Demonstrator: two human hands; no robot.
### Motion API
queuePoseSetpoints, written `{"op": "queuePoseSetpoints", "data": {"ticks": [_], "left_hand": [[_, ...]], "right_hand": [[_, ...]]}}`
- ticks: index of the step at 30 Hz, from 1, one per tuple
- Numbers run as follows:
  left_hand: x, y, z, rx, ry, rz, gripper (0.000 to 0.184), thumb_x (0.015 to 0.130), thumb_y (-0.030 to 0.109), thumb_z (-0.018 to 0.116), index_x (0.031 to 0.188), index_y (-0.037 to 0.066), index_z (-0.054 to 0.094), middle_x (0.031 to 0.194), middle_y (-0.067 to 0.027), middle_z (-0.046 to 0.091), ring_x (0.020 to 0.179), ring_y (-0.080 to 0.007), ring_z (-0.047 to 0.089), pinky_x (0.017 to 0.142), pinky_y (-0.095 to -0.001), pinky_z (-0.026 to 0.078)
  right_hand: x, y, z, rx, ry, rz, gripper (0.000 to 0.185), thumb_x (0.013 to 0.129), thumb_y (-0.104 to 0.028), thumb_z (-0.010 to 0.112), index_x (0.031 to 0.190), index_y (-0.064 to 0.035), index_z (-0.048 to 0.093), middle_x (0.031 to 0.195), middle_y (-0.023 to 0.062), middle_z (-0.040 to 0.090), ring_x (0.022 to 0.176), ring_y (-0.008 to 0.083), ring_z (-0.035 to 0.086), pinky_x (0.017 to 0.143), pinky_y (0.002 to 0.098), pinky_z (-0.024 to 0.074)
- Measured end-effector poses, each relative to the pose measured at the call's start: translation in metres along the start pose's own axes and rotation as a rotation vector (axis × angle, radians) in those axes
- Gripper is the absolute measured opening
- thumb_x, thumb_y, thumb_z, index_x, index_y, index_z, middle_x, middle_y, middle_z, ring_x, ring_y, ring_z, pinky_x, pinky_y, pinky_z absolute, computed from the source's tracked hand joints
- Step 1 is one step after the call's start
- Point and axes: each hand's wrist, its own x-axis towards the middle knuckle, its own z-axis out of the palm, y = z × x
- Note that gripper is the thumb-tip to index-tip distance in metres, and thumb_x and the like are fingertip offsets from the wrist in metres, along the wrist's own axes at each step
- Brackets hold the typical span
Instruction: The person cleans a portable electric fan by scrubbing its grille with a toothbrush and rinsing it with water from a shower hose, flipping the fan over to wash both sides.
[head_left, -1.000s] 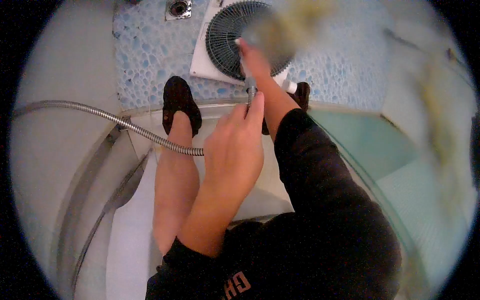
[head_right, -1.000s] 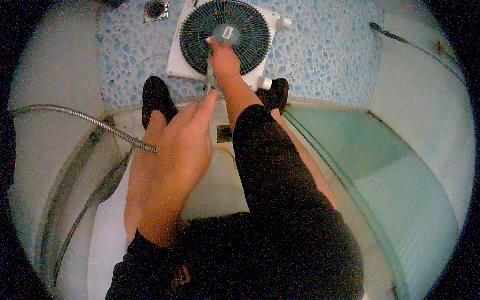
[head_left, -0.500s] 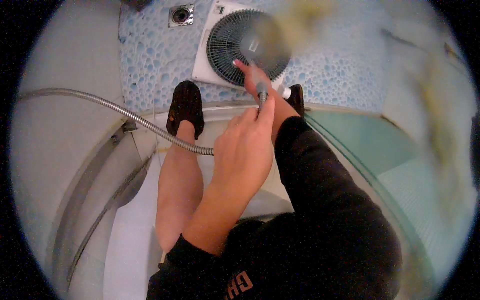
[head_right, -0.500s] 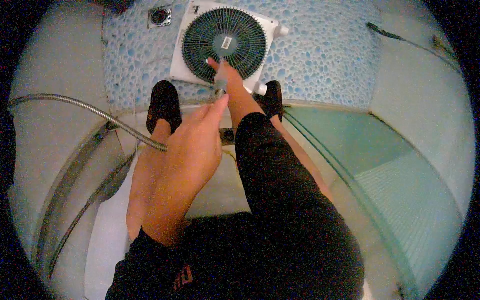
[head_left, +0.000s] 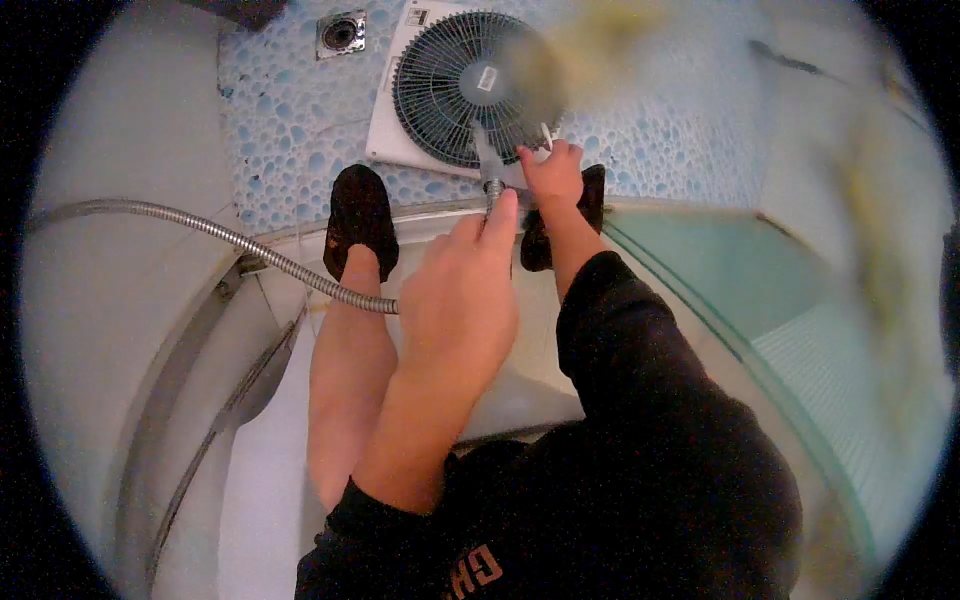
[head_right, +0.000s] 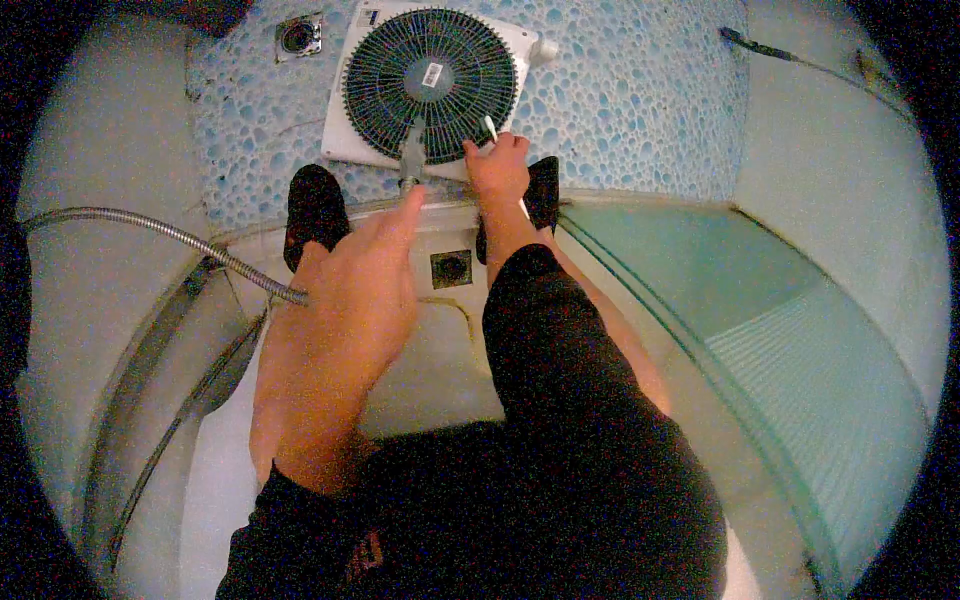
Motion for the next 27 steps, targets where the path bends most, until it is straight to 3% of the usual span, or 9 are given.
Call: {"op": "queuePoseSetpoints", "data": {"ticks": [5,6,9,10,13,14,16,23,27], "left_hand": [[-0.001,-0.007,-0.01,-0.022,0.005,0.008,0.039,0.078,0.005,0.047,0.117,0.009,0.049,0.093,-0.0112,0.057,0.081,-0.0312,0.057,0.067,-0.0421,0.048],[-0.001,-0.006,-0.01,-0.019,0.016,0.009,0.039,0.078,0.005,0.047,0.117,0.008,0.049,0.093,-0.0112,0.057,0.081,-0.031,0.057,0.067,-0.0419,0.048],[-0.002,-0.001,-0.007,0.009,0.013,0.021,0.038,0.078,0.005,0.047,0.116,0.008,0.05,0.091,-0.0114,0.058,0.081,-0.0309,0.058,0.066,-0.0413,0.048],[-0.002,-0.001,-0.007,0.019,0.002,0.027,0.038,0.078,0.005,0.047,0.116,0.008,0.05,0.09,-0.0115,0.058,0.081,-0.031,0.058,0.066,-0.0412,0.048],[-0.003,-0.002,-0.006,0.004,0.013,0.028,0.038,0.078,0.004,0.047,0.116,0.008,0.05,0.088,-0.0117,0.058,0.08,-0.0309,0.058,0.065,-0.0408,0.048],[-0.003,-0.001,-0.006,0.002,-0.03,0.001,0.039,0.08,0.005,0.046,0.118,0.009,0.048,0.093,-0.0119,0.058,0.083,-0.0306,0.058,0.07,-0.0413,0.046],[-0.003,0.005,-0.011,-0.009,-0.113,-0.057,0.04,0.083,0.007,0.042,0.123,0.011,0.045,0.102,-0.0122,0.059,0.089,-0.03,0.058,0.079,-0.0422,0.043],[-0.003,0.045,-0.027,-0.001,-0.104,-0.059,0.039,0.083,0.007,0.043,0.122,0.01,0.046,0.099,-0.0122,0.06,0.087,-0.0295,0.059,0.075,-0.0407,0.044],[0.0,0.046,-0.032,0.018,-0.138,-0.073,0.039,0.083,0.008,0.045,0.122,0.011,0.046,0.1,-0.0124,0.06,0.086,-0.0288,0.059,0.075,-0.0402,0.044]], "right_hand": [[0.011,0.033,0.015,-0.058,-0.098,0.015,0.047,0.07,-0.024,0.062,0.112,-0.0048,0.051,0.116,0.0164,0.045,0.094,0.038,0.055,0.077,0.0435,0.0481],[0.01,0.037,0.018,-0.115,-0.124,0.042,0.042,0.07,-0.021,0.062,0.108,-0.0053,0.055,0.108,0.0186,0.053,0.09,0.0376,0.057,0.076,0.043,0.048],[0.014,0.052,0.027,-0.006,-0.169,-0.02,0.037,0.069,-0.017,0.062,0.104,-0.0055,0.057,0.091,0.0198,0.06,0.083,0.037,0.059,0.074,0.0433,0.0481],[0.019,0.057,0.034,-0.006,-0.121,-0.029,0.029,0.069,-0.013,0.06,0.096,-0.0035,0.059,0.079,0.0197,0.061,0.079,0.037,0.059,0.072,0.0436,0.0482],[0.021,0.06,0.033,-0.119,-0.129,-0.084,0.021,0.069,-0.009,0.058,0.089,-0.0018,0.061,0.083,0.0202,0.061,0.08,0.0372,0.059,0.071,0.0436,0.0484],[0.02,0.059,0.03,-0.105,-0.117,-0.076,0.016,0.069,-0.008,0.057,0.082,-0.001,0.061,0.082,0.0204,0.061,0.08,0.0372,0.059,0.072,0.0433,0.0485],[0.022,0.063,0.026,-0.159,-0.148,-0.104,0.016,0.069,-0.009,0.057,0.083,-0.0013,0.062,0.085,0.0206,0.061,0.081,0.037,0.059,0.072,0.0429,0.0486],[0.021,0.08,-0.011,-0.211,-0.379,-0.101,0.021,0.072,-0.008,0.057,0.092,-0.0054,0.063,0.09,0.0192,0.058,0.087,0.0358,0.057,0.074,0.0419,0.0485],[0.017,0.082,-0.017,-0.273,-0.392,-0.113,0.025,0.072,-0.009,0.057,0.097,-0.0073,0.062,0.091,0.0186,0.058,0.092,0.0348,0.055,0.078,0.0401,0.0476]]}}
